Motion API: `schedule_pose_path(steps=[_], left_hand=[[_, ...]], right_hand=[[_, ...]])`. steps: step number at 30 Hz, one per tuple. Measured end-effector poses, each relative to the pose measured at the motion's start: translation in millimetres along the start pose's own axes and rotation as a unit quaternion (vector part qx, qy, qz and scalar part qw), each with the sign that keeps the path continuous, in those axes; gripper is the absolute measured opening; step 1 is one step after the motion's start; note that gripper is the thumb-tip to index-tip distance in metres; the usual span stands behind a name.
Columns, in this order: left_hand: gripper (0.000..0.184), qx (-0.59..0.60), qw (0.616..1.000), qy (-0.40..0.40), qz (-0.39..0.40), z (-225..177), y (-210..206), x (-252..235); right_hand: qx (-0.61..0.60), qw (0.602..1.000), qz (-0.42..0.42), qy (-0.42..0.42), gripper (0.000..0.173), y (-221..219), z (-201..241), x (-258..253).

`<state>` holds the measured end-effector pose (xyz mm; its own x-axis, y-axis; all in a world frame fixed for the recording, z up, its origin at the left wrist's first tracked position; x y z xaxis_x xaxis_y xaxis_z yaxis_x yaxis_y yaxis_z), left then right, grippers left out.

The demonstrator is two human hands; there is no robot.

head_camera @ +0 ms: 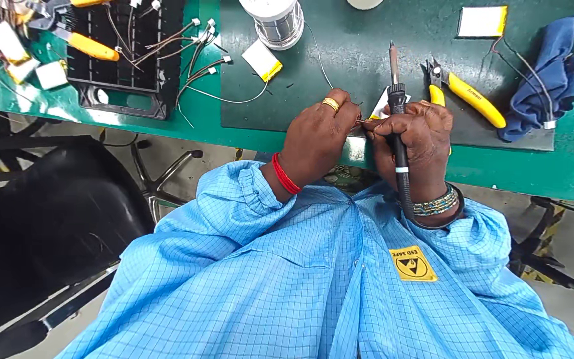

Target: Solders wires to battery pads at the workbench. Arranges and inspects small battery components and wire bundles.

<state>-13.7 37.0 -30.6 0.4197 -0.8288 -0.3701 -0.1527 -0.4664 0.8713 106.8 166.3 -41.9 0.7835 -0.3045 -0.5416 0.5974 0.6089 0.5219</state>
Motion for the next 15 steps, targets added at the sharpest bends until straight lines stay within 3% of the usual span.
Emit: schedule_pose_path(steps=[8, 15], left_hand=[[0.013, 0.058, 0.998, 0.027, -0.007, 8.1, 5.6, 7.4], [0.018, 0.129, 0.989, 0.026, -0.061, 14.7, 10.0, 15.7]], right_hand=[[-0.016, 1.0, 0.008, -0.014, 0.003, 1.0, -2.1, 1.4], [-0.03, 1.0, 0.006, -0.008, 0.002, 1.6, -3.5, 2.4]])
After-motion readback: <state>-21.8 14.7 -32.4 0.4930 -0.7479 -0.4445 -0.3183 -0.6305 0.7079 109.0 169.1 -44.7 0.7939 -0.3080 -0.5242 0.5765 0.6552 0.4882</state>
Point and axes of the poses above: each hand's wrist, its own x-axis away from the middle knuckle, its own y-axis out of the back of the hand, z = x × y, the point moved 2 cm from there along -x, towards the middle knuckle, and after that the axes turned 10 degrees about -x, right-handed, at the moved point
